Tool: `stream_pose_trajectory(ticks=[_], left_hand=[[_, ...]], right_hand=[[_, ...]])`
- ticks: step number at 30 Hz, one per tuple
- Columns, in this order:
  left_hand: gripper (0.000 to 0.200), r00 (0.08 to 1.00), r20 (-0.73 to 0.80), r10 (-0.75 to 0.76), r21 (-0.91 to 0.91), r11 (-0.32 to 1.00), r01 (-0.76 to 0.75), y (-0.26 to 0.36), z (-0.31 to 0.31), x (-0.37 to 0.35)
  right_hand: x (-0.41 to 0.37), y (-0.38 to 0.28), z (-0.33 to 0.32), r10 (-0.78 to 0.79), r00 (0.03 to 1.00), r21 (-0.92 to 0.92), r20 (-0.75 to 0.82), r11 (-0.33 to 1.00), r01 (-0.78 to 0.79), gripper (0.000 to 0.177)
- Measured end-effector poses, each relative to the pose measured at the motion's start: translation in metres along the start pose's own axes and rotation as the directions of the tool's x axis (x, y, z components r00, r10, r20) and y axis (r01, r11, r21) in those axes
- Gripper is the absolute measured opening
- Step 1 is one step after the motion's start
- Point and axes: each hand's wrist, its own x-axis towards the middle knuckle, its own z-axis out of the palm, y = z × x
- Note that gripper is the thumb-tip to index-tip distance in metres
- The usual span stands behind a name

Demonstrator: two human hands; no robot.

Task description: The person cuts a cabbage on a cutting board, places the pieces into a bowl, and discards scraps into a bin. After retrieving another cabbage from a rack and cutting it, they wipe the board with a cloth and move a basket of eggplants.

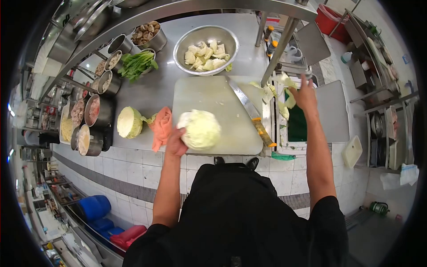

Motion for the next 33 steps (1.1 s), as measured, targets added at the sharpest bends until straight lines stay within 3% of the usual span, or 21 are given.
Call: stream_pose_trajectory(ticks=[1, 2, 4, 7, 10, 12, 13, 14, 15, 16, 17, 18, 20, 21, 22, 26, 28, 29, 30, 31, 33], left_hand=[[0.07, 0.994, -0.018, 0.107, -0.021, 0.994, -0.107, 0.014, 0.008, -0.009], [0.069, 0.96, -0.032, 0.278, 0.052, 0.96, -0.276, 0.027, 0.019, -0.015], [0.069, 0.948, -0.105, 0.302, 0.015, 0.953, -0.302, 0.038, -0.016, -0.016], [0.07, 0.928, -0.252, 0.276, -0.016, 0.957, -0.289, 0.058, -0.041, -0.032], [0.072, 0.928, -0.243, 0.284, -0.03, 0.954, -0.299, 0.067, -0.059, -0.042], [0.072, 0.903, -0.258, 0.343, 0.003, 0.935, -0.355, 0.072, -0.056, -0.044], [0.072, 0.9, -0.251, 0.357, 0.03, 0.932, -0.361, 0.072, -0.053, -0.043], [0.072, 0.902, -0.235, 0.362, 0.049, 0.931, -0.361, 0.07, -0.049, -0.039], [0.072, 0.924, -0.242, 0.297, -0.033, 0.949, -0.313, 0.067, -0.057, -0.033], [0.072, 0.935, -0.224, 0.274, -0.05, 0.955, -0.292, 0.063, -0.057, -0.028], [0.07, 0.957, -0.18, 0.228, -0.038, 0.971, -0.238, 0.06, -0.056, -0.022], [0.069, 0.973, -0.138, 0.183, -0.018, 0.982, -0.187, 0.058, -0.052, -0.016], [0.065, 0.954, -0.186, 0.233, -0.048, 0.968, -0.246, 0.032, -0.018, 0.004], [0.063, 0.953, -0.21, 0.22, -0.05, 0.971, -0.235, 0.018, -0.009, 0.01], [0.06, 0.948, -0.243, 0.208, -0.051, 0.973, -0.227, 0.005, -0.003, 0.014], [0.053, 0.957, -0.276, 0.095, -0.11, 0.986, -0.129, -0.058, 0.014, 0.054], [0.05, 0.946, -0.309, 0.096, -0.08, 0.989, -0.126, -0.063, 0.02, 0.06], [0.049, 0.906, -0.414, 0.091, 0.32, 0.946, 0.052, -0.059, 0.02, 0.061], [0.048, 0.855, -0.503, 0.131, 0.637, 0.724, 0.264, -0.053, 0.022, 0.059], [0.048, 0.854, -0.504, 0.129, 0.634, 0.727, 0.265, -0.043, 0.029, 0.055], [0.039, 0.786, -0.18, 0.591, 0.981, 0.049, 0.188, -0.031, 0.039, 0.041]], right_hand=[[-0.011, -0.003, -0.013, 0.006, 1.0, -0.004, 0.002, 1.0, -0.006, 0.054], [-0.024, -0.012, -0.024, -0.057, 0.99, 0.167, 0.126, 0.985, 0.036, 0.06], [-0.066, -0.038, -0.017, -0.202, 0.88, 0.349, 0.429, 0.936, 0.045, 0.083], [-0.128, -0.086, -0.009, -0.258, 0.754, 0.277, 0.604, 0.955, 0.105, 0.064], [-0.144, -0.074, 0.011, -0.259, 0.856, 0.397, 0.449, 0.915, 0.068, 0.059], [-0.154, -0.067, 0.006, -0.299, 0.828, 0.584, 0.475, 0.81, -0.042, 0.052], [-0.158, -0.078, -0.01, -0.285, 0.658, 0.541, 0.697, 0.811, -0.222, 0.04], [-0.175, -0.085, -0.003, -0.498, 0.674, 0.692, 0.545, 0.722, -0.026, 0.036], [-0.175, -0.11, -0.025, -0.487, 0.439, 0.605, 0.755, 0.776, -0.18, 0.039], [-0.194, -0.119, -0.012, -0.61, 0.398, 0.708, 0.686, 0.687, -0.167, 0.043], [-0.197, -0.132, -0.018, -0.621, 0.324, 0.678, 0.714, 0.728, -0.099, 0.044], [-0.202, -0.119, -0.014, -0.602, 0.338, 0.666, 0.723, 0.738, -0.109, 0.044], [-0.216, -0.085, 0.009, -0.395, 0.608, 0.614, 0.688, 0.764, -0.199, 0.046], [-0.213, -0.055, 0.023, -0.162, 0.659, 0.377, 0.735, 0.905, -0.198, 0.043], [-0.211, -0.031, 0.025, -0.048, 0.791, 0.391, 0.609, 0.887, -0.247, 0.038], [-0.216, -0.016, -0.018, -0.179, 0.879, 0.452, 0.443, 0.891, -0.046, 0.032], [-0.217, -0.045, -0.039, -0.204, 0.847, 0.417, 0.491, 0.909, -0.023, 0.034], [-0.218, -0.055, -0.04, -0.236, 0.829, 0.416, 0.507, 0.91, 0.005, 0.033], [-0.217, -0.061, -0.039, -0.267, 0.811, 0.416, 0.52, 0.909, 0.032, 0.031], [-0.216, -0.064, -0.037, -0.267, 0.81, 0.413, 0.522, 0.91, 0.034, 0.031], [-0.215, -0.068, -0.037, -0.338, 0.755, 0.413, 0.562, 0.905, 0.098, 0.028]])
